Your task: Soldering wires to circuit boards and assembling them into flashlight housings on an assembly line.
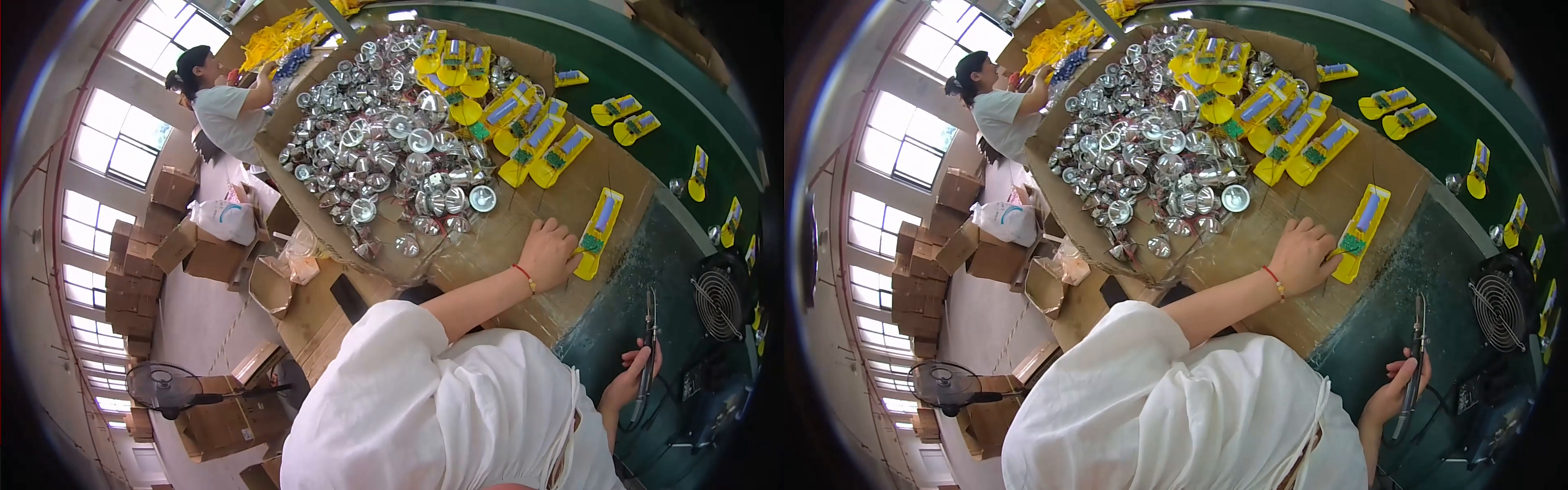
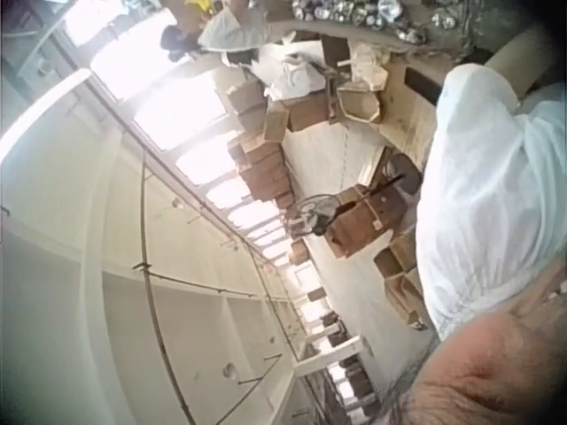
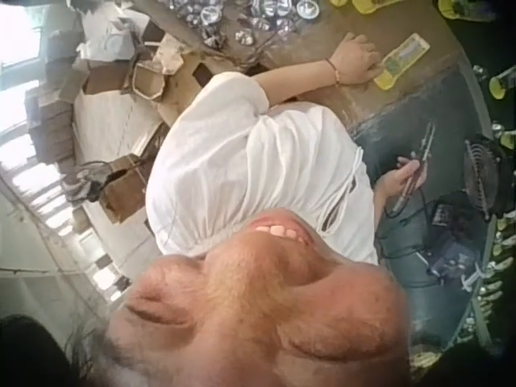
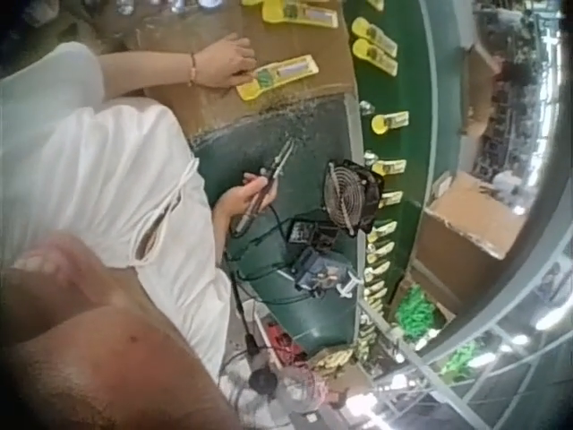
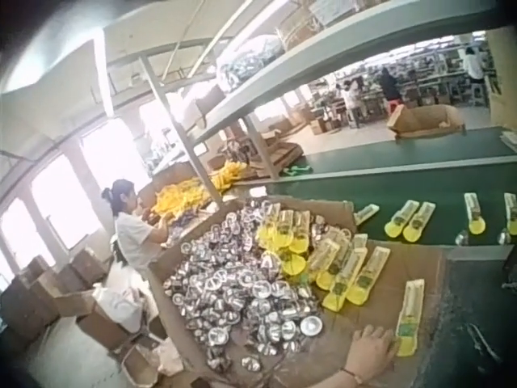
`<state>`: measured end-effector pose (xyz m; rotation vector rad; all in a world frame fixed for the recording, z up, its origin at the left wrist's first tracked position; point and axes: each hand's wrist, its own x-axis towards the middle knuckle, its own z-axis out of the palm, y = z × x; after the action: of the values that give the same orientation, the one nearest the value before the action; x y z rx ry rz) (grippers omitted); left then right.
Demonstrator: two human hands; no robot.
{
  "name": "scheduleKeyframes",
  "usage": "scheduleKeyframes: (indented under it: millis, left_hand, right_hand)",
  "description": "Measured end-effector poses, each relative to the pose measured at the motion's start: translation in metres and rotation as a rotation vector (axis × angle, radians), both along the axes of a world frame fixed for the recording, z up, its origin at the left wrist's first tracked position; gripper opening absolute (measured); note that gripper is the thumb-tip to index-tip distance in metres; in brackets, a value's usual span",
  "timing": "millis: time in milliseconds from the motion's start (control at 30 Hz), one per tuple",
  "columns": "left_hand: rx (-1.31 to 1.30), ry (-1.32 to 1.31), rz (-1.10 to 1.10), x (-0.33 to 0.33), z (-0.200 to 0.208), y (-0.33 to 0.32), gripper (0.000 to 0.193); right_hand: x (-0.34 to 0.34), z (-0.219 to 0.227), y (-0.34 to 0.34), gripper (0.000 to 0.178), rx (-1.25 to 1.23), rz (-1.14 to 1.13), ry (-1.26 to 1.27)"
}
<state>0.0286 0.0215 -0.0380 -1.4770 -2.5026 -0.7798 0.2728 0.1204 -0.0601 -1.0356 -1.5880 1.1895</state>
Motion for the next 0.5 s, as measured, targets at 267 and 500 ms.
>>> scheduleKeyframes:
  millis: [267,500]
  left_hand:
    - [0.068,-0.054,-0.077,-0.001,0.021,-0.055,0.016]
    - [0.118,0.341,0.428,-0.079,0.051,-0.117,0.029]
  right_hand:
    - [0.002,-0.01,0.004,0.03,0.006,-0.004,0.107]
    - [-0.002,-0.003,0.004,0.031,0.01,-0.027,0.11]
